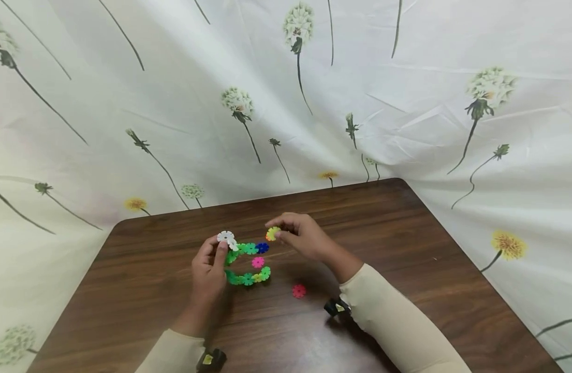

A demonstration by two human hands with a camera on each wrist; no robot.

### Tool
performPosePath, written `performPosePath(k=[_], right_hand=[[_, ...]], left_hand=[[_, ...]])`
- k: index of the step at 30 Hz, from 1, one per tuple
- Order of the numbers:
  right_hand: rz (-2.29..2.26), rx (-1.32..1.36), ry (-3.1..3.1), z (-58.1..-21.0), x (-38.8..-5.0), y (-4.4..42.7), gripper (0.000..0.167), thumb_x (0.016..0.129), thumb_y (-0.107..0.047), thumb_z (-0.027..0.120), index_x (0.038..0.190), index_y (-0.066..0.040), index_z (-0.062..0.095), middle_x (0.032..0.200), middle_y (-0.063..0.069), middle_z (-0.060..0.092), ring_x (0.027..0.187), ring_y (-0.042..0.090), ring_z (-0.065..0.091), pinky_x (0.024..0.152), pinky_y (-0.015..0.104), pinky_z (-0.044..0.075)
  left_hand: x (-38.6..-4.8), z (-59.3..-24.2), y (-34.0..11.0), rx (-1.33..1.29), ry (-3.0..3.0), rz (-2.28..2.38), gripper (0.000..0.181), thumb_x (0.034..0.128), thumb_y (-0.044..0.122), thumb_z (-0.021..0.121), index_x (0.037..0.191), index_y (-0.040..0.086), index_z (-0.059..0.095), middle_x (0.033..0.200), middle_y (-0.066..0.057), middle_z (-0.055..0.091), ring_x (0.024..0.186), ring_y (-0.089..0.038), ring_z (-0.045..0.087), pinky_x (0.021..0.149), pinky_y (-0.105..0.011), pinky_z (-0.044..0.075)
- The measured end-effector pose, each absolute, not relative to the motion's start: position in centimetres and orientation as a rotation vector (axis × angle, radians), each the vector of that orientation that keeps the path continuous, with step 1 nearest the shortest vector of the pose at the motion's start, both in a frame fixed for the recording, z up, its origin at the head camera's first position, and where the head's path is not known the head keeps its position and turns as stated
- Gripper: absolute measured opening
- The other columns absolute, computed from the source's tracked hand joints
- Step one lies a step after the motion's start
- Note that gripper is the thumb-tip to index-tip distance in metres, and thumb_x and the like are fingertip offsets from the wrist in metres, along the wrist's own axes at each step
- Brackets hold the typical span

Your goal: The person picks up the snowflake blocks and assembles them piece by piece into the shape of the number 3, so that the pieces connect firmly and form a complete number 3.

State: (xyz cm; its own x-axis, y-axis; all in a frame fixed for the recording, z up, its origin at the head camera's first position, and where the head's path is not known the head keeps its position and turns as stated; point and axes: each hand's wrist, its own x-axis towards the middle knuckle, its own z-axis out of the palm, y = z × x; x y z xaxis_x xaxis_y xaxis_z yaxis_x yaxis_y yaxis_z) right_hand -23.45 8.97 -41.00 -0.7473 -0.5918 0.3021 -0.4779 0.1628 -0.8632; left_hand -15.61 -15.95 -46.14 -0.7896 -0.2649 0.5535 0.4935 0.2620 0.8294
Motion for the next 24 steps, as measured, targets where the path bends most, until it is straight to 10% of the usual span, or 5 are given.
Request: performPosePath(k=[24], right_hand=[[-1.868, -1.235, 1.979, -36.4, -24.9, -0.4, 0.020, 0.110, -0.001, 0.062, 0.124, 0.008, 0.073, 0.116, 0.023, 0.074, 0.096, 0.011, 0.068, 0.088, 0.032, 0.061]], left_hand=[[-15.7, -46.2, -16.0, -0.303, -1.886, -1.591, 0.018, 0.1108, 0.001, 0.059, 0.119, -0.006, 0.072, 0.101, 0.003, 0.069, 0.089, -0.003, 0.062, 0.076, -0.017, 0.052]])
